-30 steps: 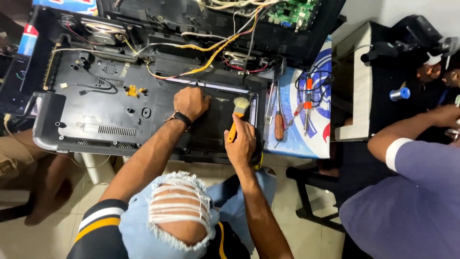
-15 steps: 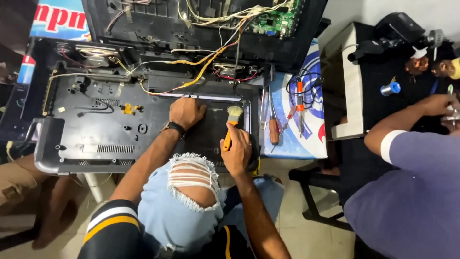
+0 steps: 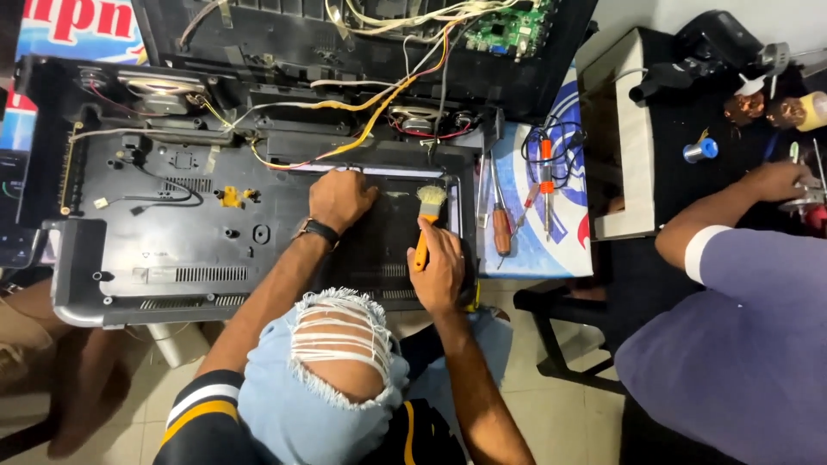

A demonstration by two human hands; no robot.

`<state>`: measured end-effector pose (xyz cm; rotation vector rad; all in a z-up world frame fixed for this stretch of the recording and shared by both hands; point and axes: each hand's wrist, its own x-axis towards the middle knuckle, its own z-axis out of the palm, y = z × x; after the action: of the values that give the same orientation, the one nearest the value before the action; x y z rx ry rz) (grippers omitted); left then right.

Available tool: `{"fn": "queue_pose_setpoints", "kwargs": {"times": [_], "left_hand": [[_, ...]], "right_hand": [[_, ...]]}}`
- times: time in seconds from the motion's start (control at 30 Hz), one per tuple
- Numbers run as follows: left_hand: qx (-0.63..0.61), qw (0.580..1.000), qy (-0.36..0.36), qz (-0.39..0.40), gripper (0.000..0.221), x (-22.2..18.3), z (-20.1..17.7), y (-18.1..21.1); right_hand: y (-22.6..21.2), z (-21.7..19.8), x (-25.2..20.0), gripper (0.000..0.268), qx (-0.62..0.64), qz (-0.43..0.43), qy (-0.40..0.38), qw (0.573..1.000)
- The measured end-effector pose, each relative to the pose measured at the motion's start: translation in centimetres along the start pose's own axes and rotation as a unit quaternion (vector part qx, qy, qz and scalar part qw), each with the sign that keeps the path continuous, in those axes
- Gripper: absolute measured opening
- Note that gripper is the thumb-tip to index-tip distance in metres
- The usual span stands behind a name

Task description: Cleaning the interior casing and components of a disassembled television using a small brush to remove dust.

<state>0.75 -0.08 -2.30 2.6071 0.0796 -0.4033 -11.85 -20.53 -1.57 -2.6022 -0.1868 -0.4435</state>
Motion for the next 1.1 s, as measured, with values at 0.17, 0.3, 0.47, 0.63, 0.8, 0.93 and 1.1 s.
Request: {"fn": "queue_pose_setpoints", "kwargs": {"times": [0.17, 0.3, 0.47, 0.63, 0.8, 0.93, 1.1], "left_hand": [[-0.041, 0.999, 0.008, -0.001, 0.034, -0.3, -0.1, -1.2], [-0.037, 0.999, -0.019, 0.019, 0.035, -2.4, -2.8, 0.4], [-0.037, 0.999, -0.011, 0.008, 0.031, -0.2, -0.8, -0.7], [-0.029, 0.999, -0.02, 0.018, 0.031, 0.4, 0.2, -1.0], [-0.025, 1.0, -0.016, 0.008, 0.026, 0.3, 0.5, -1.1], [-0.054, 0.998, -0.025, 0.023, 0.027, 0.2, 0.5, -1.5], [-0.037, 0.999, -0.021, 0.024, 0.027, 0.0, 0.4, -1.5]], "right_hand": [[-0.5, -0.2, 0.1, 0.062, 0.013, 0.001, -0.004, 1.0], [-0.6, -0.4, 0.1, 0.063, 0.019, -0.011, -0.001, 1.0], [-1.2, -0.8, 0.2, 0.063, 0.023, -0.012, 0.002, 1.0], [-1.2, -0.9, 0.1, 0.063, 0.029, -0.015, 0.001, 0.999], [-1.5, -1.1, 0.2, 0.062, 0.026, -0.011, 0.004, 1.0], [-0.9, -0.8, 0.0, 0.062, 0.016, -0.02, 0.006, 1.0], [-0.6, -0.5, -0.1, 0.064, 0.023, -0.017, 0.014, 1.0]]}}
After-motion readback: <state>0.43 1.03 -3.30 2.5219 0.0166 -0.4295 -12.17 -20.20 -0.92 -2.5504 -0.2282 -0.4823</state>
